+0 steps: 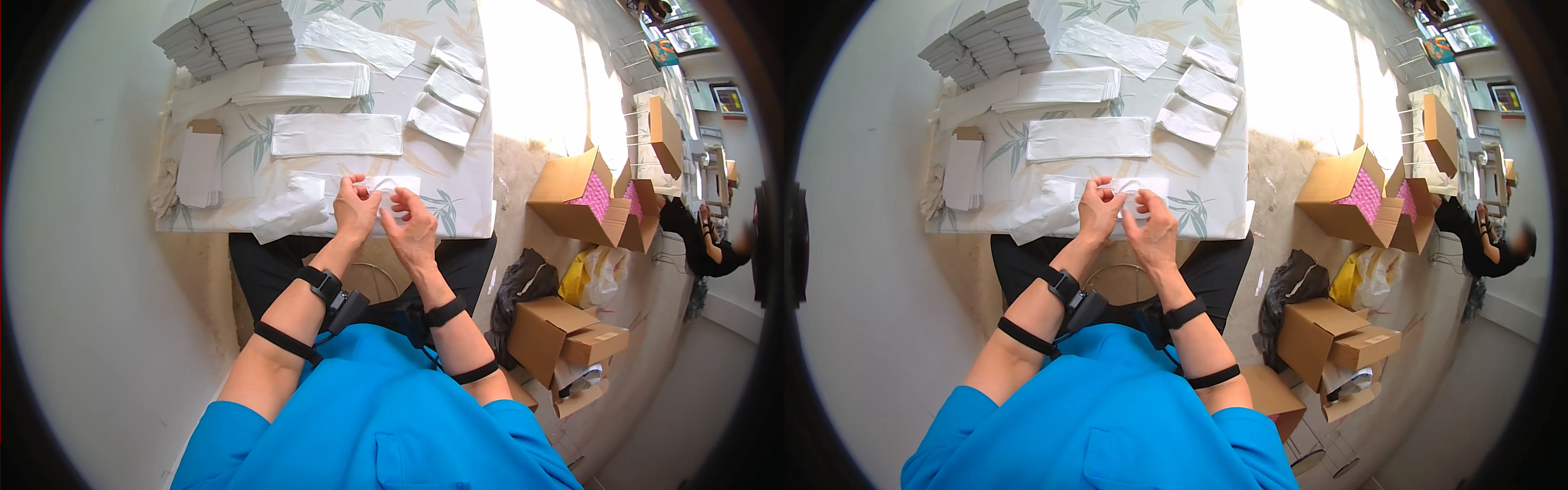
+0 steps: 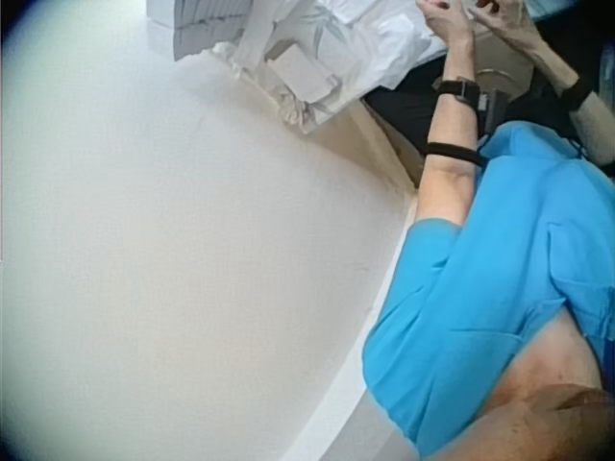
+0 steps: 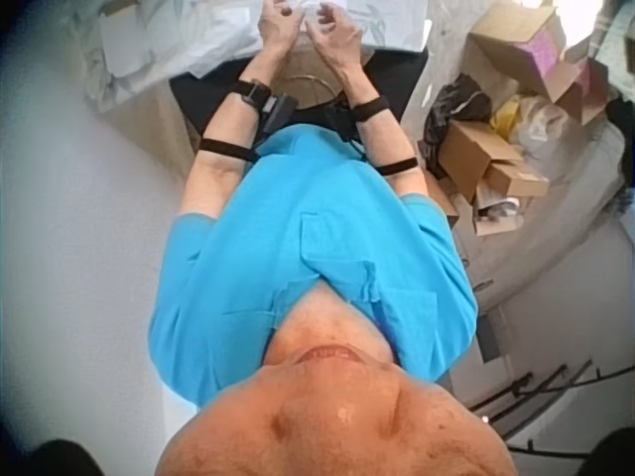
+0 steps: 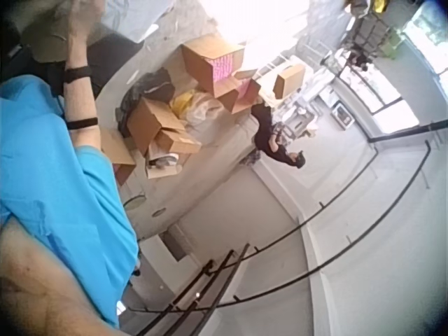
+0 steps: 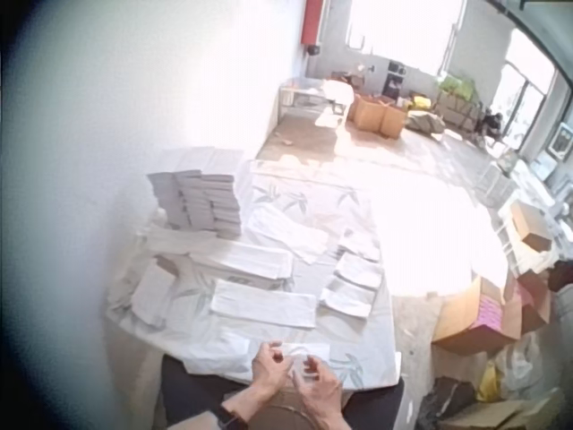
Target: Folding white rectangular pads and organizing them in stacks on a work table.
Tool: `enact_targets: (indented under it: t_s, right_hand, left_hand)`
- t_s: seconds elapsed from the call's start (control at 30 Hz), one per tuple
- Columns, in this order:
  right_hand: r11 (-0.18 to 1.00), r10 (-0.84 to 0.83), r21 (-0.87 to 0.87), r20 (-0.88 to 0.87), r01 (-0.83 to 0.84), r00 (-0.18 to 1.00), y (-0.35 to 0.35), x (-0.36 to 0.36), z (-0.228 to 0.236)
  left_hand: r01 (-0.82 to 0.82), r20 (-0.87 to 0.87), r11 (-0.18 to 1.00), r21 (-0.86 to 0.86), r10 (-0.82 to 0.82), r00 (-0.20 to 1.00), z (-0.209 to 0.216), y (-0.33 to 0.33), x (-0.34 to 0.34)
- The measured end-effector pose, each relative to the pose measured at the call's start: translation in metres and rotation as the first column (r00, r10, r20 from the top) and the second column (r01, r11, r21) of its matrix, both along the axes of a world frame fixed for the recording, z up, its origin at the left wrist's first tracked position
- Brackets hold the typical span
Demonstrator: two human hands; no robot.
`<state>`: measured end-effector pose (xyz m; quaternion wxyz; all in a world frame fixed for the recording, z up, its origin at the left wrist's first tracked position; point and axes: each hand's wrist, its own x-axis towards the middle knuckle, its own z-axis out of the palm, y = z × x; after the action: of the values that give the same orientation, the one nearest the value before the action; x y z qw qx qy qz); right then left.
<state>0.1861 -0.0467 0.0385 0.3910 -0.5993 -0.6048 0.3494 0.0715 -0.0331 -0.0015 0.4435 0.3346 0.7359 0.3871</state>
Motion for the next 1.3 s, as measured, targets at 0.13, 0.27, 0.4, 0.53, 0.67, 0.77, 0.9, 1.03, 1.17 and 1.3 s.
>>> enact_targets:
  t_s: [0.13,0.27,0.4,0.53,0.67,0.77,0.9,1.03,1.17,1.3]
  right_hand:
    - [0.957,-0.248,-0.142,0.047,0.252,0.968,0.009,0.022,-0.021]
    - [0.947,-0.261,-0.128,0.234,0.296,0.936,0.028,0.039,-0.052]
    - [0.933,-0.250,-0.198,0.243,0.300,0.937,0.037,0.039,-0.055]
    - [0.912,-0.236,-0.264,0.287,0.314,0.928,0.041,0.039,-0.058]
    - [0.905,-0.231,-0.279,0.310,0.321,0.922,0.044,0.035,-0.059]
    - [0.904,-0.222,-0.278,0.344,0.325,0.912,0.047,0.034,-0.059]
    - [0.904,-0.220,-0.278,0.349,0.325,0.911,0.049,0.036,-0.062]
    - [0.906,-0.209,-0.283,0.350,0.316,0.913,0.049,0.039,-0.065]
    - [0.908,-0.215,-0.273,0.346,0.317,0.913,0.049,0.041,-0.062]
    - [0.949,-0.251,-0.096,0.340,0.299,0.906,0.042,0.028,-0.041]
  left_hand:
    - [0.049,-0.166,0.998,-0.027,-0.053,0.985,-0.002,0.002,-0.014]
    - [0.076,-0.217,0.996,-0.057,-0.086,0.972,-0.009,0.004,-0.019]
    - [0.095,-0.244,0.994,-0.062,-0.107,0.964,-0.016,0.004,-0.025]
    - [0.111,-0.249,0.991,-0.072,-0.126,0.960,-0.019,0.004,-0.025]
    - [0.128,-0.266,0.990,-0.066,-0.141,0.954,-0.016,0.004,-0.030]
    - [0.151,-0.260,0.987,-0.044,-0.158,0.953,-0.018,0.005,-0.036]
    - [0.140,-0.224,0.989,0.056,-0.125,0.967,-0.010,0.005,-0.049]
    - [0.179,-0.389,0.981,0.079,-0.135,0.911,0.022,0.005,-0.059]
    - [0.453,-0.380,0.872,0.184,-0.362,0.851,0.021,0.009,-0.044]
    - [0.611,-0.470,0.782,0.128,-0.494,0.731,-0.006,0.011,-0.028]
